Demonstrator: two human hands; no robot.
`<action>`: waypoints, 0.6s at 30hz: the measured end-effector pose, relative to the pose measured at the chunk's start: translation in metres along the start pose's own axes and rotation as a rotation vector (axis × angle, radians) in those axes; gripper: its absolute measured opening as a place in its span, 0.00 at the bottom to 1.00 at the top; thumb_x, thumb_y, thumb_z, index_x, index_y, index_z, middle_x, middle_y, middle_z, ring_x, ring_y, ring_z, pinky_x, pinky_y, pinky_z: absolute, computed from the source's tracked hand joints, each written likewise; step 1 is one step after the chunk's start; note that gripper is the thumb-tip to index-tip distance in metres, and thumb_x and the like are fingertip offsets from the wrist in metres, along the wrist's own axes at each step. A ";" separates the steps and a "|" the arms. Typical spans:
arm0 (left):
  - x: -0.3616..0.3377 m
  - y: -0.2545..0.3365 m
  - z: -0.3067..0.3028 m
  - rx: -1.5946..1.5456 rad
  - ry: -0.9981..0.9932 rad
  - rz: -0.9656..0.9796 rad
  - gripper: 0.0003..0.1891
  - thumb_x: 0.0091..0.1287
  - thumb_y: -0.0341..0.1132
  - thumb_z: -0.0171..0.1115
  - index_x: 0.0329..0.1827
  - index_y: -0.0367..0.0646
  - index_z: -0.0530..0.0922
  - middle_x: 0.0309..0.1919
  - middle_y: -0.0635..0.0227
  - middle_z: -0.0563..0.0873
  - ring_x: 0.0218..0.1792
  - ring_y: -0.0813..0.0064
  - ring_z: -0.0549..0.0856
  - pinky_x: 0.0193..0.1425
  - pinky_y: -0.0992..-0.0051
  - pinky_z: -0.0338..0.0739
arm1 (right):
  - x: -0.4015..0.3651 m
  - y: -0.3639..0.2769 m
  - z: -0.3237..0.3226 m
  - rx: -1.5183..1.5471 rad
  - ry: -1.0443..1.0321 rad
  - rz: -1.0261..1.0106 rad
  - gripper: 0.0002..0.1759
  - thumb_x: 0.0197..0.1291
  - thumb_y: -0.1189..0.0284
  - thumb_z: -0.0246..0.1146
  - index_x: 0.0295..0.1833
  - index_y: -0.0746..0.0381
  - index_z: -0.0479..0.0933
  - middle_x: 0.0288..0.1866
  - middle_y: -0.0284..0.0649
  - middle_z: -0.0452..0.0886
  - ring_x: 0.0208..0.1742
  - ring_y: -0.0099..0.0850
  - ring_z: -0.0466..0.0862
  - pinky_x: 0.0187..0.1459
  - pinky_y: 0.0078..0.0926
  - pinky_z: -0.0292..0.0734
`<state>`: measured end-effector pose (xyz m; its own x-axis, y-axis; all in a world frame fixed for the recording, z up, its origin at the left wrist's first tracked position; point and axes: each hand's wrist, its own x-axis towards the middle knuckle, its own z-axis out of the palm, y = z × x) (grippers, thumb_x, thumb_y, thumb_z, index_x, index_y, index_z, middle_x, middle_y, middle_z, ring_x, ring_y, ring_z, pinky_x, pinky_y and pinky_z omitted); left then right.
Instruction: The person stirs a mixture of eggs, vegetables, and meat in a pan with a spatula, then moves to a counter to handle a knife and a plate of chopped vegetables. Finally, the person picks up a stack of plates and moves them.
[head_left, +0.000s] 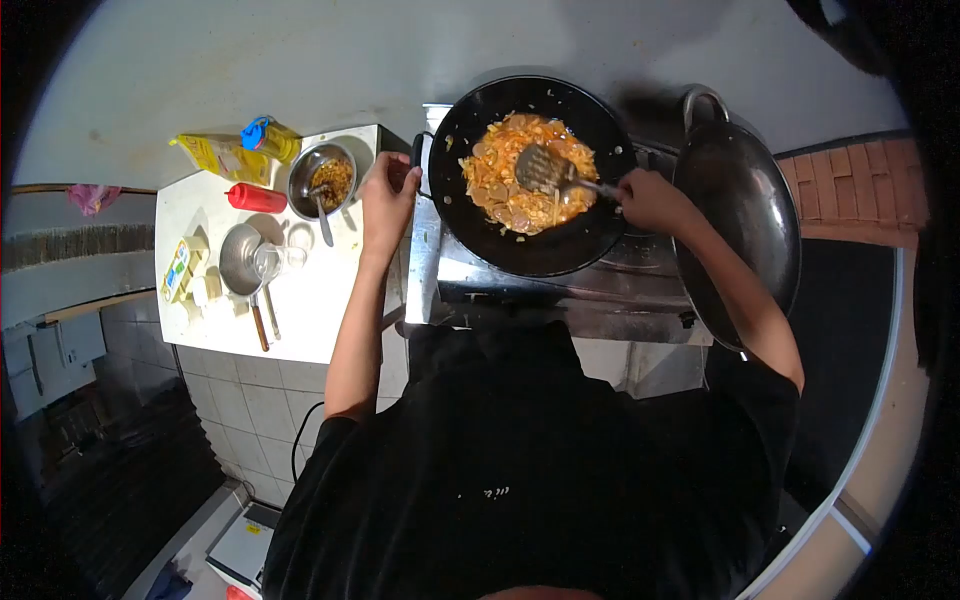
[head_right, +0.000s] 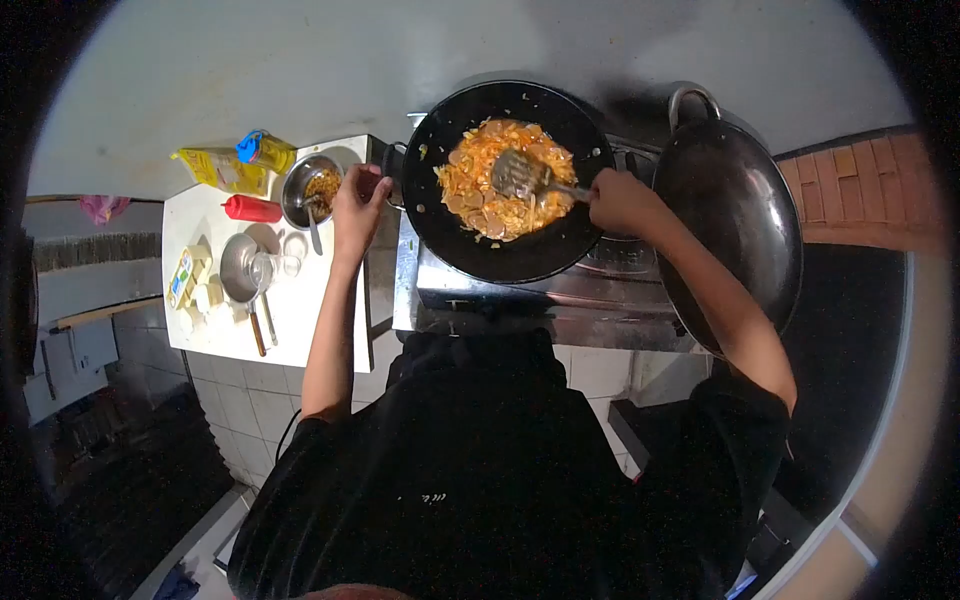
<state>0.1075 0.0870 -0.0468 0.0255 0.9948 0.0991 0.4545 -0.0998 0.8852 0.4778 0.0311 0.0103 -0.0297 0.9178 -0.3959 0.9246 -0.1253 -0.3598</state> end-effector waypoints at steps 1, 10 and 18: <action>0.000 0.000 0.000 -0.003 0.004 -0.004 0.10 0.65 0.26 0.67 0.45 0.35 0.76 0.30 0.63 0.85 0.32 0.76 0.84 0.40 0.75 0.78 | 0.001 -0.003 -0.001 -0.005 -0.003 -0.002 0.14 0.59 0.68 0.60 0.37 0.70 0.82 0.33 0.62 0.82 0.38 0.56 0.85 0.42 0.48 0.79; 0.002 -0.001 -0.001 -0.014 -0.018 -0.009 0.09 0.64 0.26 0.67 0.44 0.36 0.76 0.29 0.63 0.85 0.31 0.76 0.84 0.39 0.75 0.78 | 0.011 -0.006 -0.005 0.042 -0.016 0.067 0.14 0.60 0.69 0.59 0.38 0.69 0.83 0.42 0.63 0.82 0.43 0.54 0.86 0.45 0.46 0.80; 0.003 -0.005 0.001 0.006 -0.015 0.019 0.09 0.64 0.26 0.68 0.44 0.36 0.77 0.28 0.64 0.85 0.30 0.77 0.84 0.38 0.76 0.78 | 0.041 -0.008 0.011 0.135 -0.129 -0.106 0.14 0.60 0.69 0.59 0.40 0.69 0.83 0.36 0.62 0.83 0.41 0.54 0.86 0.44 0.47 0.79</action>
<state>0.1057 0.0908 -0.0513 0.0476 0.9929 0.1086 0.4591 -0.1183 0.8805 0.4647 0.0655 -0.0127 -0.1803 0.8735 -0.4522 0.8549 -0.0882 -0.5112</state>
